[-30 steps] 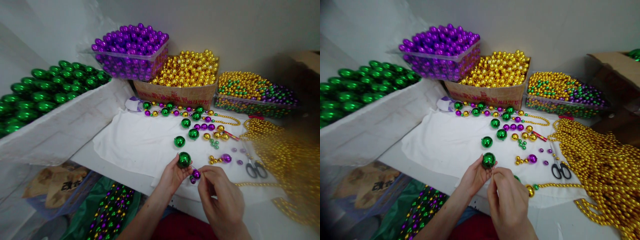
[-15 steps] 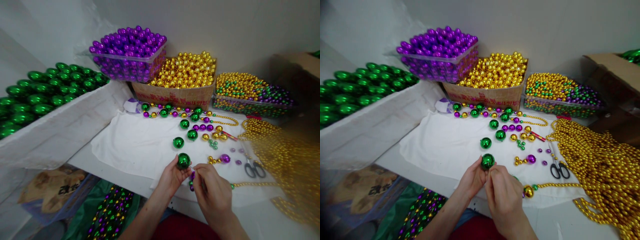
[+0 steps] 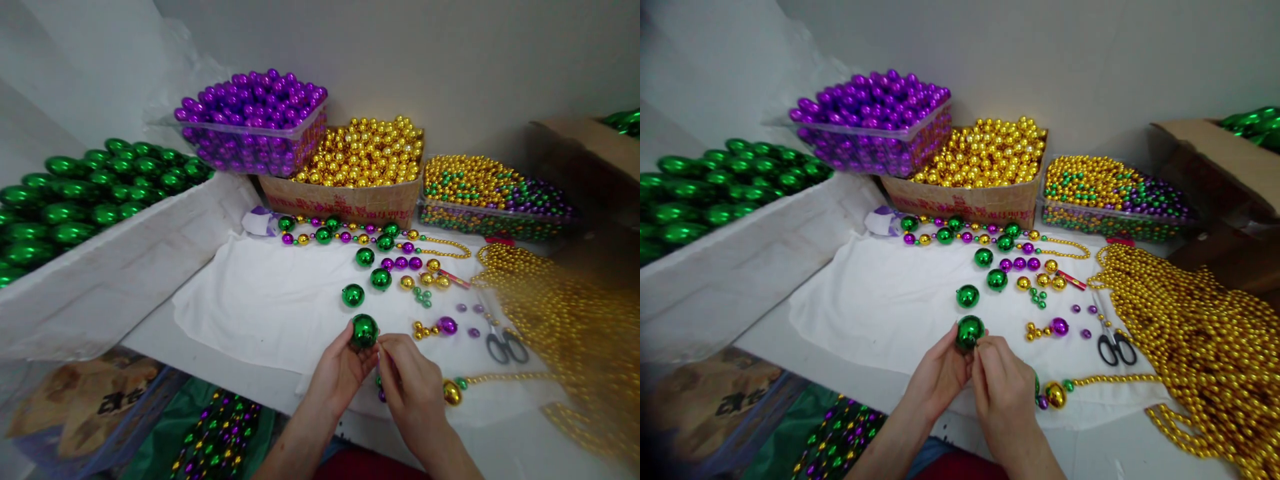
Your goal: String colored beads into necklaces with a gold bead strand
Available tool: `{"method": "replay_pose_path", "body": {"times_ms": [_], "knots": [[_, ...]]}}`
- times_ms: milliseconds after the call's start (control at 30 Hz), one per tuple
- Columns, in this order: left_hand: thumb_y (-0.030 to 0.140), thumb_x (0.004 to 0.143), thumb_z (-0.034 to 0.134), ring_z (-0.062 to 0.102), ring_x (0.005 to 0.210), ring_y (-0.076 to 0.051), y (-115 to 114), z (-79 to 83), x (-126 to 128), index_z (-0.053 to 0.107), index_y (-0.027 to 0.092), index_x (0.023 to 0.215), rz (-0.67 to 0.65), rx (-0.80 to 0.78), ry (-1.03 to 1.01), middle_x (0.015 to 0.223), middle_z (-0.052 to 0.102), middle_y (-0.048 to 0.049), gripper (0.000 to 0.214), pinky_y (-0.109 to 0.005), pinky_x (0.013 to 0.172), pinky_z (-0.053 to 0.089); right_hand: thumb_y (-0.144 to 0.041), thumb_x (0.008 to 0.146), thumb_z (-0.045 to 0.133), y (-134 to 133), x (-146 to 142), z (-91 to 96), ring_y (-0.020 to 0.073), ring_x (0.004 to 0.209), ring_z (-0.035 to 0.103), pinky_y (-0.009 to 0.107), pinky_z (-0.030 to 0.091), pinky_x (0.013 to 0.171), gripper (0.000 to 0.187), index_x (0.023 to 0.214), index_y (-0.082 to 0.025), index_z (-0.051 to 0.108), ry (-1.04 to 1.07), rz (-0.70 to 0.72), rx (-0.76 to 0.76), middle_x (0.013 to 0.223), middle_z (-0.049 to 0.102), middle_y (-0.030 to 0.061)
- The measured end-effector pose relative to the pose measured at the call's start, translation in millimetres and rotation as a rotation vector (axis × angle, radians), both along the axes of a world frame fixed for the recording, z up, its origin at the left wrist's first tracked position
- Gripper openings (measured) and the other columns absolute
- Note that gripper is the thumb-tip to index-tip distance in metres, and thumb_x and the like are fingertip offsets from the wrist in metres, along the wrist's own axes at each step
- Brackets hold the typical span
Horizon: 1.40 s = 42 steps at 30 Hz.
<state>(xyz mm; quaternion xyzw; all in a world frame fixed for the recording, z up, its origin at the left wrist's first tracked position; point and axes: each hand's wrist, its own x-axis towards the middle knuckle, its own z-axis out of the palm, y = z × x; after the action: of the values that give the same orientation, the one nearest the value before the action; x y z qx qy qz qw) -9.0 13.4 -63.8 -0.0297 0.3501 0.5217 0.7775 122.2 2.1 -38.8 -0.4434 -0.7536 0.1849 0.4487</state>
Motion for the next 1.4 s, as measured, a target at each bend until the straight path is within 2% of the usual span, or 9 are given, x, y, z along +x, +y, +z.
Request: {"method": "replay_pose_path", "body": {"times_ms": [200,333,433,533,700,867,1133,1300,1400], "knots": [[0.034,0.088,0.055,0.058,0.103,-0.023,-8.2,37.6,1.5,0.060,0.021,0.116,0.035,0.295,0.346,0.115,0.063,-0.0087,0.031,-0.038,0.086,0.050,-0.015,0.090,0.052,11.6,15.0,5.4,0.0131,0.068,0.054,0.024,0.042,0.061,0.016,0.082,-0.019,0.065,0.298,-0.007,-0.286,0.070,0.056,-0.0001],[0.037,0.086,0.060,0.052,0.116,-0.024,4.3,50.3,-0.4,0.069,0.018,0.102,0.157,0.407,0.692,0.120,0.062,-0.0090,0.027,-0.037,0.098,0.042,-0.014,0.087,0.056,20.2,17.7,11.4,0.0127,0.069,0.053,0.024,0.039,0.063,0.015,0.079,-0.019,0.068,0.270,0.007,-0.377,0.069,0.056,-0.0010],[0.034,0.084,0.062,0.046,0.125,-0.027,10.5,58.9,-6.4,0.073,0.019,0.087,0.223,0.522,0.846,0.123,0.061,-0.0074,0.019,-0.043,0.109,0.032,-0.008,0.088,0.050,21.5,17.2,15.6,0.0134,0.081,0.056,0.024,0.042,0.073,0.028,0.106,-0.023,0.066,0.257,0.064,-0.405,0.083,0.059,0.0003],[0.034,0.084,0.062,0.043,0.128,-0.027,7.6,65.8,-12.8,0.074,0.021,0.083,0.187,0.588,0.955,0.125,0.060,-0.0055,0.018,-0.046,0.115,0.021,-0.003,0.087,0.042,16.7,18.1,24.0,0.0143,0.101,0.054,0.027,0.042,0.088,0.052,0.134,-0.026,0.047,0.272,0.104,-0.398,0.110,0.057,0.0039],[0.036,0.084,0.061,0.038,0.132,-0.027,-2.6,67.1,-11.0,0.074,0.024,0.084,0.077,0.622,0.988,0.131,0.056,-0.0030,0.018,-0.045,0.116,0.021,-0.008,0.083,0.056,7.1,12.1,39.4,0.0198,0.125,0.038,0.035,0.033,0.103,0.054,0.133,-0.030,0.049,0.071,0.161,-0.352,0.132,0.045,0.0057],[0.035,0.084,0.060,0.041,0.131,-0.026,-6.6,66.7,-11.6,0.074,0.024,0.083,0.075,0.614,0.989,0.130,0.057,-0.0026,0.017,-0.042,0.115,0.023,-0.014,0.087,0.059,10.0,-6.6,33.7,0.0169,0.095,0.053,0.032,0.039,0.085,0.011,0.086,-0.021,0.067,0.159,0.055,-0.324,0.093,0.063,0.0022],[0.040,0.084,0.059,0.055,0.115,-0.026,-14.0,67.7,-35.5,0.073,0.024,0.087,0.146,0.554,0.798,0.114,0.067,-0.0062,0.021,-0.036,0.093,0.050,-0.026,0.084,0.063,8.1,-20.0,41.2,0.0079,0.052,0.049,0.020,0.035,0.051,0.011,0.077,-0.018,0.067,0.790,0.142,-0.778,0.063,0.065,-0.0023],[0.034,0.074,0.070,0.058,0.112,-0.030,-21.6,58.3,-25.6,0.056,0.029,0.128,-0.190,0.548,0.802,0.120,0.065,-0.0073,0.055,-0.039,0.091,0.051,-0.023,0.084,0.060,7.7,-18.9,57.8,0.0083,0.056,0.054,0.018,0.040,0.054,0.011,0.077,-0.018,0.066,0.813,0.173,-0.689,0.062,0.063,-0.0031],[0.035,0.078,0.065,0.060,0.108,-0.030,-19.6,40.7,-16.4,0.067,0.023,0.112,-0.368,0.690,1.019,0.108,0.069,-0.0076,0.037,-0.042,0.095,0.048,-0.014,0.085,0.055,3.2,-27.8,67.1,0.0106,0.064,0.060,0.021,0.045,0.067,0.018,0.072,-0.018,0.068,0.602,0.257,-0.524,0.064,0.065,-0.0013]]}}
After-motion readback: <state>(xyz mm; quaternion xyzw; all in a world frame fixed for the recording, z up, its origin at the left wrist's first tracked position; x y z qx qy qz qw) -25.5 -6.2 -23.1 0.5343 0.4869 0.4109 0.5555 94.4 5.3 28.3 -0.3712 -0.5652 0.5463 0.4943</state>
